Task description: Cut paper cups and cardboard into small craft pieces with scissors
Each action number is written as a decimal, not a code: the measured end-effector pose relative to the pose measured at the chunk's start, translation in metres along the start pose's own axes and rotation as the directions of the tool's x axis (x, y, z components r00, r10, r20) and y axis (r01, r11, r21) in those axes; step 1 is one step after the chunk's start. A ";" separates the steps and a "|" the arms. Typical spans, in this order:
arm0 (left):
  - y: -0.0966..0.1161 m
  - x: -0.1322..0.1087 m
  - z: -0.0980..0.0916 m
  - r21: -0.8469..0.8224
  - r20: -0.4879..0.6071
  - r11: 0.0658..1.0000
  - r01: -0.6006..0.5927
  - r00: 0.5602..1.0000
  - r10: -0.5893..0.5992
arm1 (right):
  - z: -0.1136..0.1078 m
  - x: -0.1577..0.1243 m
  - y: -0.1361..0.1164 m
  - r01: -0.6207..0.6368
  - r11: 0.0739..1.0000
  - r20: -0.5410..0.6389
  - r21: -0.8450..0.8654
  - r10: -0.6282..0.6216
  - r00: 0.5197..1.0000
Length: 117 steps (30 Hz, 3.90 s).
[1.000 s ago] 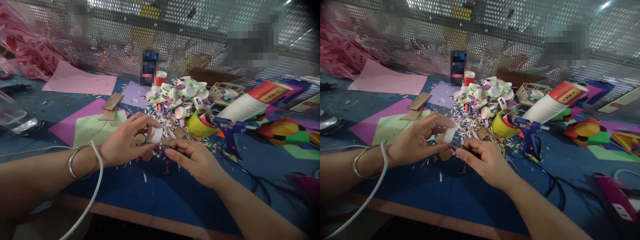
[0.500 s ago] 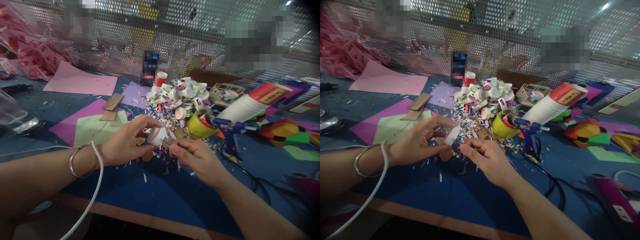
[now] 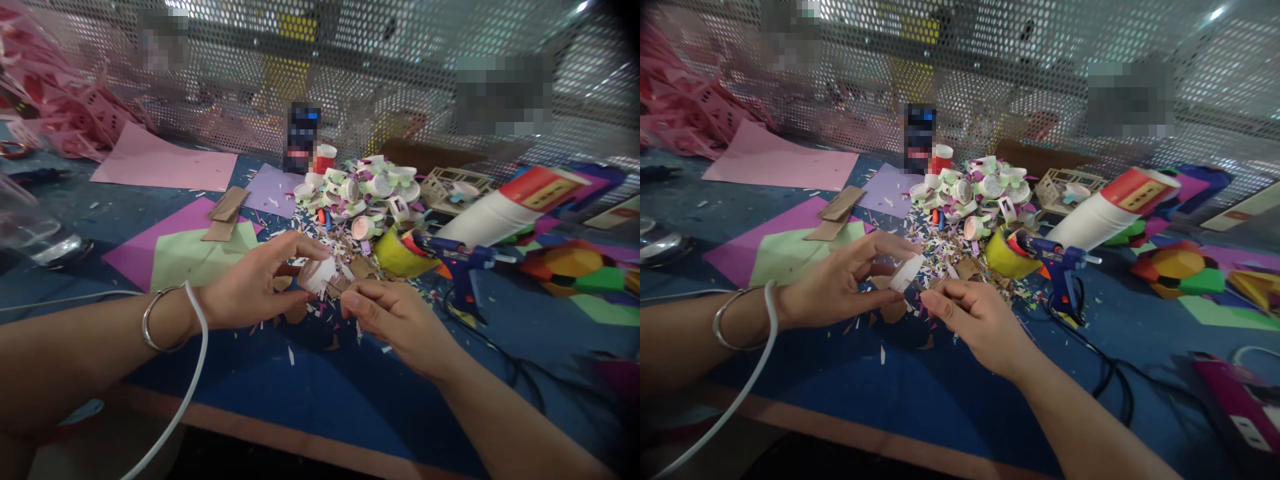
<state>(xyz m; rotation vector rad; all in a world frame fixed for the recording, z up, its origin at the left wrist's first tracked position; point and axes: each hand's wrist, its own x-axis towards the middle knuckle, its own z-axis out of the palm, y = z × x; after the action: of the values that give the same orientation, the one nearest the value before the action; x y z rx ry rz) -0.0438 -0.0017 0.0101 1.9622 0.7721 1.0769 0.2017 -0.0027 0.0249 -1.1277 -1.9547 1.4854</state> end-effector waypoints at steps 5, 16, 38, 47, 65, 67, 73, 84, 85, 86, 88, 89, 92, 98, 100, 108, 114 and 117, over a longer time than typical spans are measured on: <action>-0.002 -0.002 -0.001 0.003 0.011 1.000 -0.030 0.999 0.030 | -0.001 0.000 0.002 -0.005 1.000 -0.004 0.008 0.005 1.000; 0.002 0.003 -0.008 0.256 0.043 0.944 -0.206 0.978 0.202 | 0.000 0.000 0.002 0.011 0.999 0.017 0.053 -0.012 1.000; 0.009 0.006 -0.003 -0.216 0.156 0.932 0.290 0.953 -0.261 | 0.004 -0.002 -0.008 0.076 0.997 -0.149 -0.004 -0.076 0.986; 0.022 0.003 0.012 -0.427 0.391 0.691 0.583 0.808 -0.441 | 0.016 0.000 -0.013 0.138 0.973 -0.248 -0.187 -0.182 0.952; 0.028 0.005 0.015 -0.245 0.347 0.763 0.598 0.789 -0.507 | 0.012 0.002 -0.011 0.127 0.991 -0.249 0.050 -0.110 0.962; 0.026 0.004 0.015 -0.263 0.320 0.758 0.597 0.795 -0.515 | 0.012 0.002 -0.011 0.138 0.990 -0.269 0.033 -0.125 0.955; 0.027 0.005 0.016 -0.256 0.245 0.775 0.577 0.815 -0.526 | 0.015 0.002 -0.009 0.157 0.986 -0.298 -0.064 -0.169 0.940; 0.028 0.003 0.018 -0.316 0.294 0.741 0.593 0.804 -0.517 | 0.023 0.004 -0.005 0.190 0.940 -0.335 -0.283 -0.283 0.899; 0.029 0.003 0.018 -0.321 0.302 0.738 0.593 0.803 -0.514 | 0.023 0.004 -0.005 0.196 0.932 -0.341 -0.304 -0.298 0.891; 0.030 0.003 0.018 -0.326 0.314 0.738 0.591 0.804 -0.505 | 0.023 0.004 -0.006 0.201 0.926 -0.346 -0.320 -0.312 0.885; 0.032 0.003 0.018 -0.342 0.340 0.742 0.576 0.812 -0.474 | 0.023 0.004 -0.006 0.204 0.920 -0.356 -0.335 -0.324 0.877; 0.032 0.002 0.018 -0.351 0.351 0.746 0.566 0.818 -0.455 | 0.023 0.005 -0.007 0.202 0.920 -0.360 -0.336 -0.324 0.875; 0.030 0.000 0.018 -0.379 0.353 0.765 0.520 0.846 -0.400 | 0.022 0.006 -0.005 0.197 0.919 -0.367 -0.341 -0.324 0.872; 0.025 -0.003 0.018 -0.325 0.332 0.814 0.481 0.864 -0.378 | 0.023 0.009 0.001 0.196 0.906 -0.358 -0.376 -0.337 0.871; 0.025 -0.003 0.018 -0.333 0.326 0.813 0.478 0.867 -0.377 | 0.024 0.010 0.002 0.195 0.923 -0.350 -0.332 -0.313 0.883; 0.027 -0.005 0.017 -0.224 0.279 0.874 0.431 0.888 -0.366 | 0.027 0.012 0.001 0.165 0.957 -0.361 -0.240 -0.246 0.900; 0.023 -0.010 0.020 -0.153 0.204 0.931 0.332 0.932 -0.299 | 0.025 0.011 -0.005 0.206 0.971 -0.373 -0.124 -0.238 0.897; 0.023 -0.011 0.021 -0.142 0.182 0.942 0.303 0.944 -0.276 | 0.025 0.009 -0.007 0.208 0.976 -0.366 -0.070 -0.219 0.904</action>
<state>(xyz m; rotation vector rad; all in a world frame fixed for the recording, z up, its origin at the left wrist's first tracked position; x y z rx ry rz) -0.0271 -0.0290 0.0169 1.7035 0.8243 0.7715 0.1750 -0.0106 0.0221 -1.0756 -1.7717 1.0432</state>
